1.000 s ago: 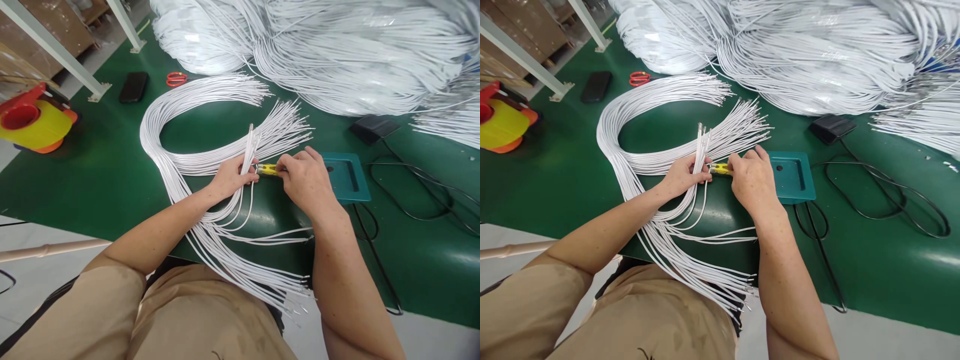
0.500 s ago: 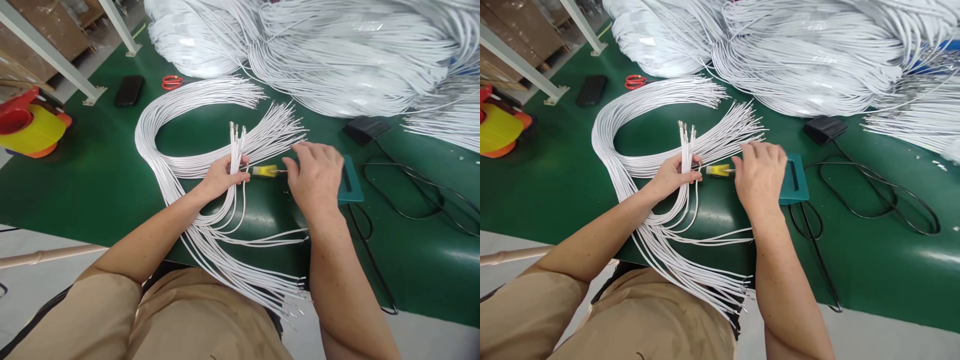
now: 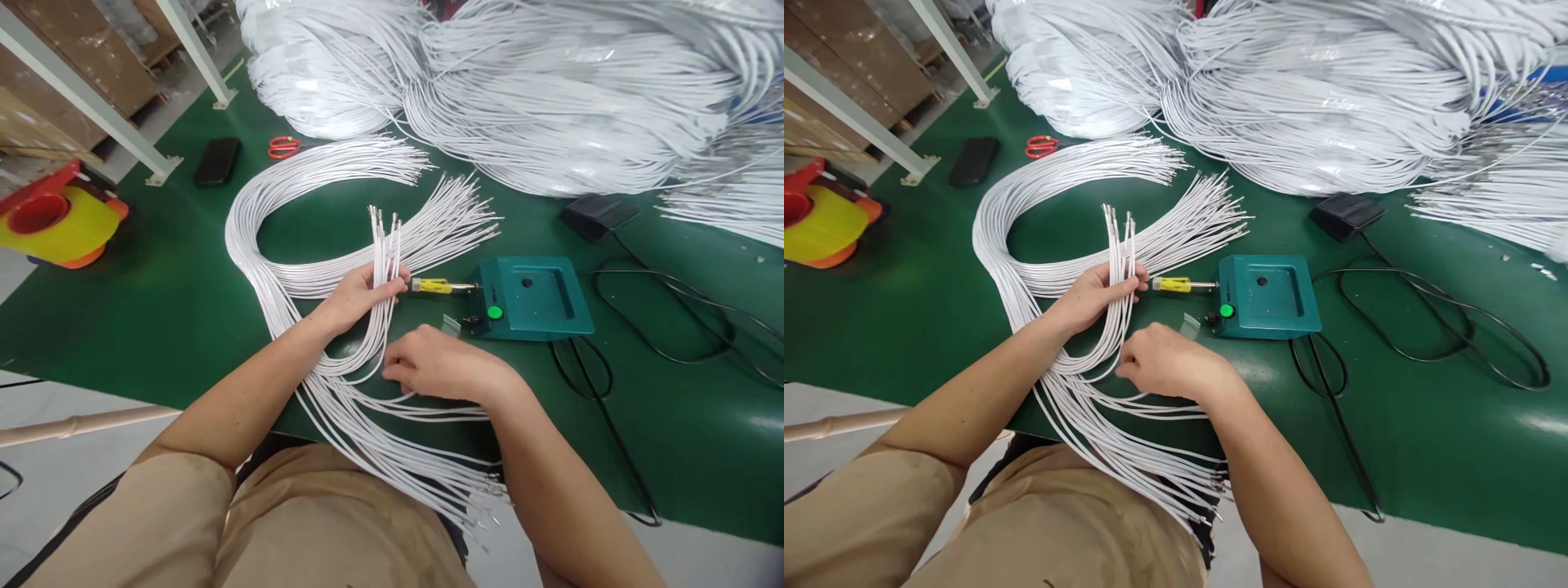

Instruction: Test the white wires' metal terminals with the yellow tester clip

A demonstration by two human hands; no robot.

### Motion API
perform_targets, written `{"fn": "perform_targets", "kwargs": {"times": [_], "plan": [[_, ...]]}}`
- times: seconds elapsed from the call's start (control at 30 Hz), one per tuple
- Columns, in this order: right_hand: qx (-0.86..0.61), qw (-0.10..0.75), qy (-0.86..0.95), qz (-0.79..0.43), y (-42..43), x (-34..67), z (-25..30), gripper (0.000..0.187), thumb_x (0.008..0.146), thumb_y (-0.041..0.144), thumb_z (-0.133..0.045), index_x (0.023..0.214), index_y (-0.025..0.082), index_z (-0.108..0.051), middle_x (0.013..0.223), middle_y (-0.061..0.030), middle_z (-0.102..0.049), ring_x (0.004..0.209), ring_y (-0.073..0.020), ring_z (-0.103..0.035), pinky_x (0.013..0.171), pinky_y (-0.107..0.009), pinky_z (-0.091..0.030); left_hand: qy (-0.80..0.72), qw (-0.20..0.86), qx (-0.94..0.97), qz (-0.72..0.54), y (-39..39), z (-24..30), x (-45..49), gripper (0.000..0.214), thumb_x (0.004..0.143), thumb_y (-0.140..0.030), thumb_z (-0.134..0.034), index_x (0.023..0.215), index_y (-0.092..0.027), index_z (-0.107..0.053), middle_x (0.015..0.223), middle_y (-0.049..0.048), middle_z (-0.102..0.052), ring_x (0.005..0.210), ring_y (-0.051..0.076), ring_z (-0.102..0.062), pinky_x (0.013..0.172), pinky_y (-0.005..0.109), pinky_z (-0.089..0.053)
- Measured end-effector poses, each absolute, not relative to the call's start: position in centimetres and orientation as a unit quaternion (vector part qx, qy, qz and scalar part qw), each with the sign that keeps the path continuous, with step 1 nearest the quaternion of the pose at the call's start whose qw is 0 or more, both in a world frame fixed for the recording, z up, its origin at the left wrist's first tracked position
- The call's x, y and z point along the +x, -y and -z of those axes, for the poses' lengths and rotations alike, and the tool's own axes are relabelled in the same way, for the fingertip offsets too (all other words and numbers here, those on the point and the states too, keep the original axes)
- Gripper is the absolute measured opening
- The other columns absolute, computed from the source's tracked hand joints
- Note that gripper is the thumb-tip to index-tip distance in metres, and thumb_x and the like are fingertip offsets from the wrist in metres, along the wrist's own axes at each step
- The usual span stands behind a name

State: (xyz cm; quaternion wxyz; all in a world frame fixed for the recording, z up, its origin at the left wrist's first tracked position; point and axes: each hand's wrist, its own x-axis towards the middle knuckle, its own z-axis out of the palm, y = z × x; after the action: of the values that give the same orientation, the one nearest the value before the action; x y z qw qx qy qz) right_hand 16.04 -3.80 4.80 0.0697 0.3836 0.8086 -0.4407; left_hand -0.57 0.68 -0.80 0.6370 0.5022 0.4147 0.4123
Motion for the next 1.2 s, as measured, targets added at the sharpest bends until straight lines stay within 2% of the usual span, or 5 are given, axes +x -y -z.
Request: {"fn": "perform_targets", "kwargs": {"times": [0.1,0.37,0.6,0.9,1.2], "plan": [[0.404,0.044,-0.723,0.559,3.2,16.9,-4.9,0.024,0.086,0.025,-0.050,0.066,0.018,-0.060,0.062,-0.0016,-0.067,0.041,-0.0105,-0.054,0.042,-0.022,-0.041,-0.433,0.634,0.498,-0.403,-0.7,0.8,-0.6,0.038,0.073,-0.036,-0.075,0.104,-0.015,-0.067,0.086,0.0028,-0.066,0.078,0.013,-0.061,0.074,0.027,-0.049],[0.552,-0.421,-0.584,0.421,0.8,18.0,-3.8,0.022,0.080,0.041,-0.063,0.085,0.019,-0.062,0.065,0.0034,-0.059,0.043,-0.0072,-0.047,0.040,-0.021,-0.037,-0.424,0.609,0.564,-0.361,0.3,0.7,0.3,0.038,0.064,-0.031,-0.082,0.090,-0.015,-0.059,0.076,-0.0007,-0.066,0.068,0.013,-0.064,0.072,0.029,-0.050],[0.516,-0.431,-0.543,0.504,1.0,16.8,-3.4,0.021,0.073,0.036,-0.069,0.069,0.017,-0.061,0.062,0.0024,-0.058,0.049,-0.0079,-0.044,0.047,-0.023,-0.037,-0.363,0.679,0.466,-0.435,0.5,0.3,0.9,0.035,0.069,-0.028,-0.079,0.077,-0.016,-0.047,0.078,-0.0021,-0.061,0.075,0.011,-0.063,0.075,0.026,-0.050],[0.552,-0.453,-0.574,0.400,1.4,16.0,-2.5,0.025,0.069,0.040,-0.073,0.077,0.018,-0.064,0.065,0.0021,-0.060,0.058,-0.0106,-0.049,0.056,-0.024,-0.041,-0.448,0.539,0.541,-0.465,0.5,0.7,0.8,0.033,0.068,-0.032,-0.077,0.075,-0.017,-0.048,0.073,-0.0038,-0.052,0.070,0.009,-0.050,0.071,0.024,-0.043],[0.466,-0.479,-0.408,0.622,1.0,16.0,-2.7,0.015,0.071,0.028,-0.068,0.065,0.017,-0.060,0.060,0.0033,-0.053,0.047,-0.0061,-0.036,0.044,-0.022,-0.033,-0.426,0.589,0.515,-0.454,0.6,0.2,0.9,0.032,0.069,-0.027,-0.077,0.078,-0.016,-0.047,0.077,-0.0020,-0.060,0.073,0.010,-0.058,0.075,0.027,-0.047]]}}
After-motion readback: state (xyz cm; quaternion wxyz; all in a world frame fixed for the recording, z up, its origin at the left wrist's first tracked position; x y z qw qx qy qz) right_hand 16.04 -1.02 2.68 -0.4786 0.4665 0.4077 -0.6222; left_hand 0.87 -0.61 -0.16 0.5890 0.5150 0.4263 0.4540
